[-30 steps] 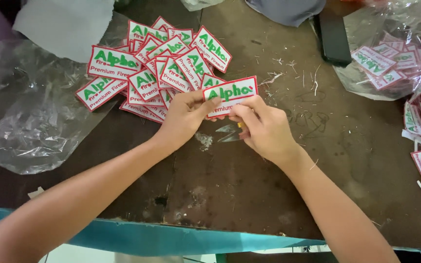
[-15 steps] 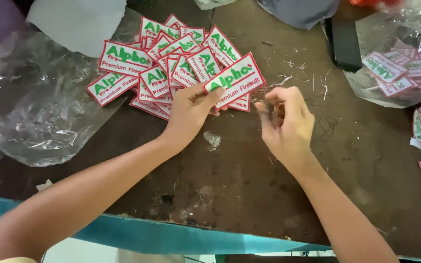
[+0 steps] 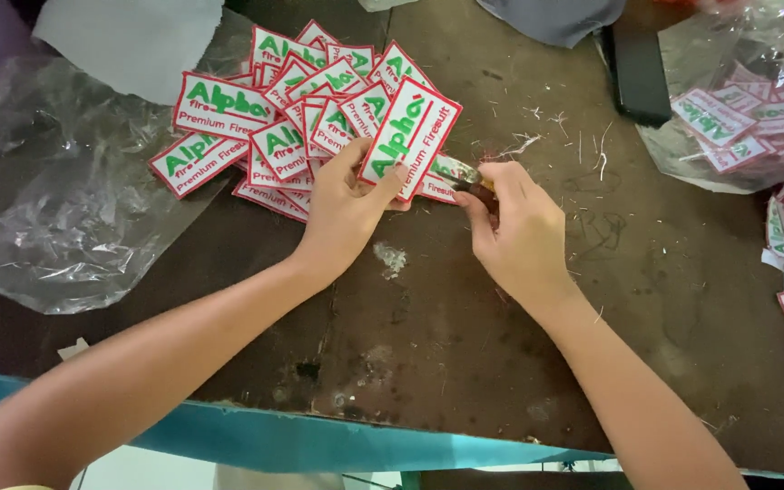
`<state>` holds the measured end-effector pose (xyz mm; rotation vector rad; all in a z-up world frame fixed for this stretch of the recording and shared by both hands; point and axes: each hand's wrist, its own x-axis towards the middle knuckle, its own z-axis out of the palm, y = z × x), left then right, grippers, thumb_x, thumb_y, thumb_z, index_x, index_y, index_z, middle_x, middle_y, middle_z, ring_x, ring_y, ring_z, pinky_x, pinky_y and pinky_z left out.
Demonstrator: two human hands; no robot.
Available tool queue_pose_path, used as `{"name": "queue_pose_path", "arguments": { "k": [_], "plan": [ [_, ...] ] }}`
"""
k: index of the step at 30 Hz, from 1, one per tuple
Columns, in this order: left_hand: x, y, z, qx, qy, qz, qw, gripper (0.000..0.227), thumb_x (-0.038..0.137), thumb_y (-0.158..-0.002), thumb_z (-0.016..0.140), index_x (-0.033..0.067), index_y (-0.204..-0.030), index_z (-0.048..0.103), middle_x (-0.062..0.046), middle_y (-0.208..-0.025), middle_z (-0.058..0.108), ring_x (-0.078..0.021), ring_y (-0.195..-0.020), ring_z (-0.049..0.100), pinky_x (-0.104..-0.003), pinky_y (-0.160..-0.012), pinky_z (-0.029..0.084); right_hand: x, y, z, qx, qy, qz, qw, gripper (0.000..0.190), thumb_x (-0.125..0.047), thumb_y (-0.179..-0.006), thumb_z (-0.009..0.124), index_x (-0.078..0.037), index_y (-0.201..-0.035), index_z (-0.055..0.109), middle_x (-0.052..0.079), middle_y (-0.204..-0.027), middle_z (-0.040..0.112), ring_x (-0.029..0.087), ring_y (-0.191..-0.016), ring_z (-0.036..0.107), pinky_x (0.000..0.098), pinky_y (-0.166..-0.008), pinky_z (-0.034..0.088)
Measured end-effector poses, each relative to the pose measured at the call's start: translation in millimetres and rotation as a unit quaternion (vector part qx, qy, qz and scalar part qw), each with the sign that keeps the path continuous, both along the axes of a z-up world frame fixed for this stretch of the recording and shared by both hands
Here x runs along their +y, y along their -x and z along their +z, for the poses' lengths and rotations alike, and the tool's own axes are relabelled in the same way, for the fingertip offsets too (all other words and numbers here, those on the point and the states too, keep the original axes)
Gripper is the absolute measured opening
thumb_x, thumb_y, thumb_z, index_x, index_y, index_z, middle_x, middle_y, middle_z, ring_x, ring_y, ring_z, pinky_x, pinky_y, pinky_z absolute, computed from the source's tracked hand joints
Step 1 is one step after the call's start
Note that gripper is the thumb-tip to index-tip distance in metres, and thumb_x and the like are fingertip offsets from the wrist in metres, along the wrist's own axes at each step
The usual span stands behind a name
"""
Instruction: Trimming excess threads from embroidered labels using small scissors at a workstation
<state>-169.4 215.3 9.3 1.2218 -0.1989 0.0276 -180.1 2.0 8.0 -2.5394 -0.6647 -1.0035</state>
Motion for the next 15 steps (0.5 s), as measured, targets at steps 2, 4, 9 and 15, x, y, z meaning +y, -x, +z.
{"name": "queue_pose_path", "arguments": {
  "k": [2, 4, 9, 15],
  "plan": [
    [0.3, 1.6, 1.9, -0.004, -0.01, -0.004, 1.0, 0.036, 0.01, -0.098, 0.066, -0.0097, -0.125, 0.055, -0.016, -0.102, 0.061, -0.0206, -0.085, 0.073, -0.033, -0.068, 0.069, -2.0, -0.3, -1.4, 0.001, 0.003, -0.002, 1.0, 0.024, -0.034, -0.104, 0.07, -0.011, -0.107, 0.063, 0.0, -0.077, 0.051, 0.022, -0.063, 0.062, 0.0335, -0.066, 0.054],
    [0.2, 3.2, 3.7, -0.008, -0.021, -0.008, 1.0, 0.035, 0.01, -0.098, 0.066, -0.0089, -0.125, 0.055, -0.015, -0.102, 0.061, -0.0211, -0.087, 0.074, -0.033, -0.069, 0.07, -3.2, -1.0, -2.6, 0.002, 0.005, -0.003, 1.0, 0.026, -0.038, -0.104, 0.07, -0.013, -0.108, 0.063, 0.0, -0.077, 0.051, 0.023, -0.064, 0.062, 0.0341, -0.066, 0.054],
    [-4.0, 11.2, 11.0, -0.034, -0.049, -0.024, 0.998, 0.033, 0.007, -0.095, 0.069, -0.0092, -0.122, 0.058, -0.019, -0.097, 0.064, -0.0243, -0.087, 0.075, -0.034, -0.067, 0.069, 0.7, 2.0, -2.6, 0.01, -0.021, -0.002, 1.0, 0.024, -0.033, -0.104, 0.071, -0.011, -0.108, 0.064, 0.0, -0.076, 0.053, 0.021, -0.062, 0.063, 0.0303, -0.065, 0.055],
    [-3.7, 10.6, 8.1, -0.039, -0.055, -0.033, 0.997, 0.034, 0.007, -0.096, 0.067, -0.0106, -0.123, 0.057, -0.022, -0.099, 0.065, -0.0237, -0.085, 0.073, -0.034, -0.065, 0.07, -4.6, -1.8, -9.1, 0.01, -0.003, -0.028, 1.0, 0.03, -0.04, -0.11, 0.056, -0.011, -0.114, 0.06, 0.003, -0.083, 0.058, 0.026, -0.075, 0.069, 0.0363, -0.072, 0.057]
  ]
}}
